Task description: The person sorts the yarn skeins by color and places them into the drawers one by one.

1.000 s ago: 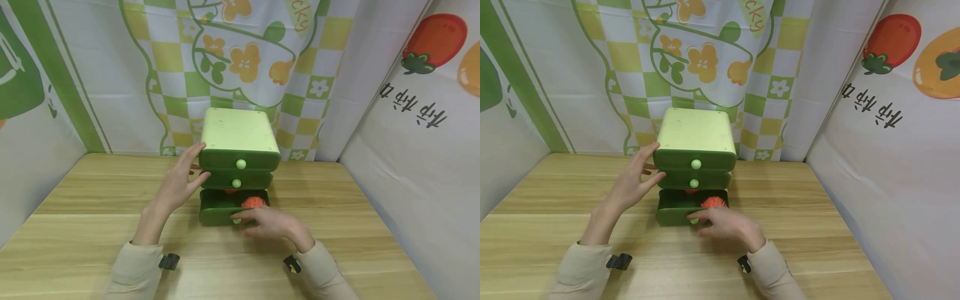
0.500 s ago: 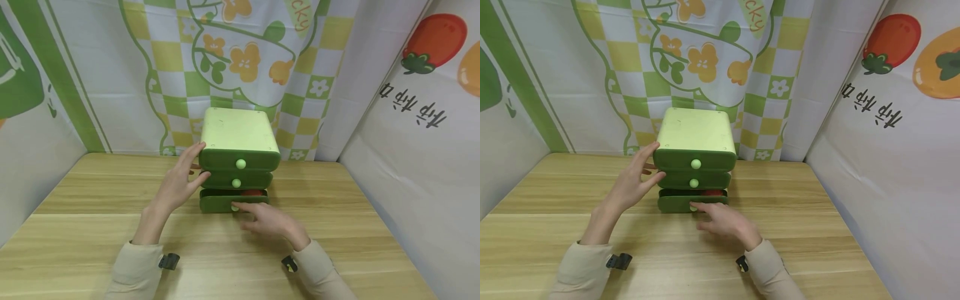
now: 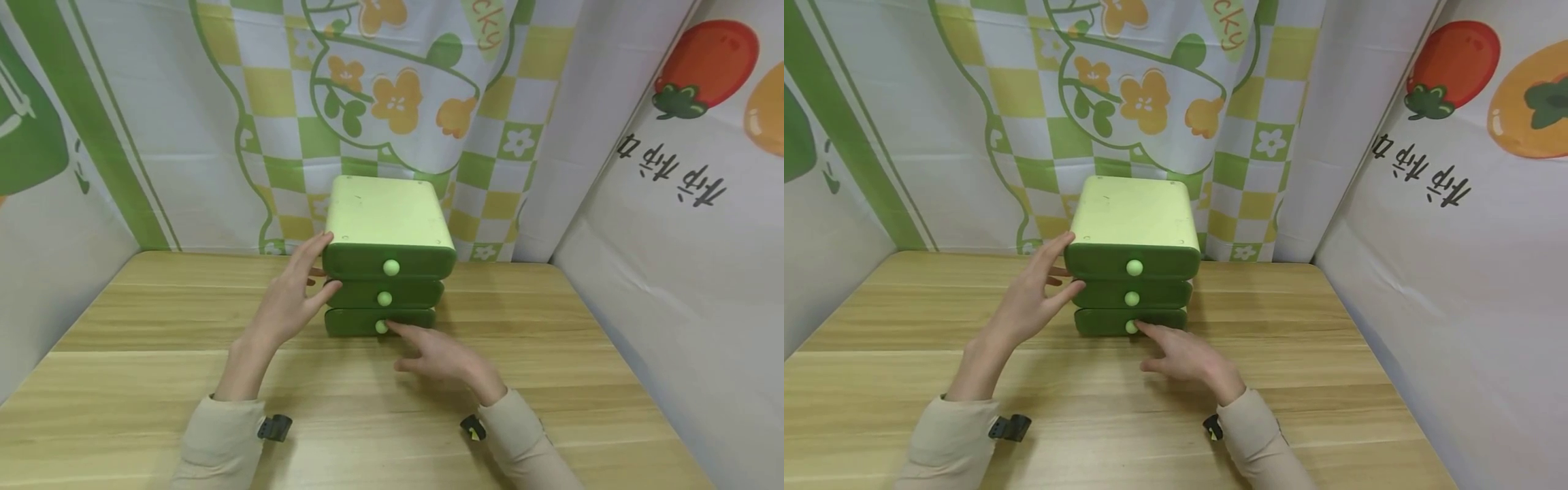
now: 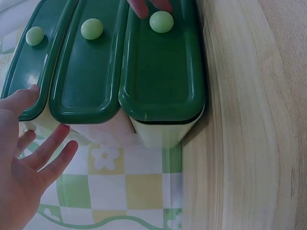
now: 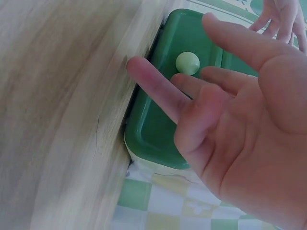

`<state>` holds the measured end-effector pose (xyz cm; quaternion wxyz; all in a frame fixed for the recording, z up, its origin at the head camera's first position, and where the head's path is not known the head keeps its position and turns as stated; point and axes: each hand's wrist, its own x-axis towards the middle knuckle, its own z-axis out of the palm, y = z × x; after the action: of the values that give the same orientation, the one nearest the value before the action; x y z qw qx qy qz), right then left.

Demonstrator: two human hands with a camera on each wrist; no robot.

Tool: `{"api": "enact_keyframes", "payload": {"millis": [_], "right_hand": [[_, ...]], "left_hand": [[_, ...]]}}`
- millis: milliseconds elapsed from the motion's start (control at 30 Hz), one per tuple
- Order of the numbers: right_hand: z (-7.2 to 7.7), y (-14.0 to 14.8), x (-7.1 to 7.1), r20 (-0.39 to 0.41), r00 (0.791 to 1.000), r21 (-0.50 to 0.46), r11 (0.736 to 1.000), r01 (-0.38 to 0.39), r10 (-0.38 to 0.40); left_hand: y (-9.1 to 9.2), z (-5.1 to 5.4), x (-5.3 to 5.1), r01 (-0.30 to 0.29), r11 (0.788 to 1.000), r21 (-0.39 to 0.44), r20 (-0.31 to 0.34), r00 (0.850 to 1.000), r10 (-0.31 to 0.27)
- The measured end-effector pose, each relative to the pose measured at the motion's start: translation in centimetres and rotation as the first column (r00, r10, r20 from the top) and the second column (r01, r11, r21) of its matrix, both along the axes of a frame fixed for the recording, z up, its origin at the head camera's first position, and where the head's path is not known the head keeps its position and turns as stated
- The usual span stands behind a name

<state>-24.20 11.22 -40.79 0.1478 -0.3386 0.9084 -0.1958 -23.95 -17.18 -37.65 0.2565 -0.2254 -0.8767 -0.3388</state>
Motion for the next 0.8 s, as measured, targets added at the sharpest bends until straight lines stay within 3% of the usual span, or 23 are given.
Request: {"api": "enact_keyframes", "payload": {"millis": [333, 533, 667, 800], "right_hand": [[-0.2, 0.2, -0.1, -0.036, 0.999, 0.002, 1.000, -0.016, 0.016], [-0.4, 0.9, -0.1, -0.065, 0.998, -0.027, 0.999, -0.018, 0.016], [-0.4, 1.4, -0.1, -0.105, 0.994, -0.082, 0.997, -0.013, 0.005], [-0.5, 2.2, -0.2, -0.185, 0.982, -0.109, 0.994, -0.002, -0.018]], "left_hand": [[0.0, -0.1, 0.0, -0.001, 1.000, -0.010, 0.008, 1.000, 0.001], [0.0, -0.6, -0.1, 0.017, 1.000, -0.015, 0.039, 0.999, -0.016], [-0.1, -1.2, 0.0, -0.017, 0.999, -0.045, 0.087, 0.996, 0.021], [-0.4, -1.7, 0.0, -0.054, 0.993, -0.108, 0.092, 0.994, 0.064]]}}
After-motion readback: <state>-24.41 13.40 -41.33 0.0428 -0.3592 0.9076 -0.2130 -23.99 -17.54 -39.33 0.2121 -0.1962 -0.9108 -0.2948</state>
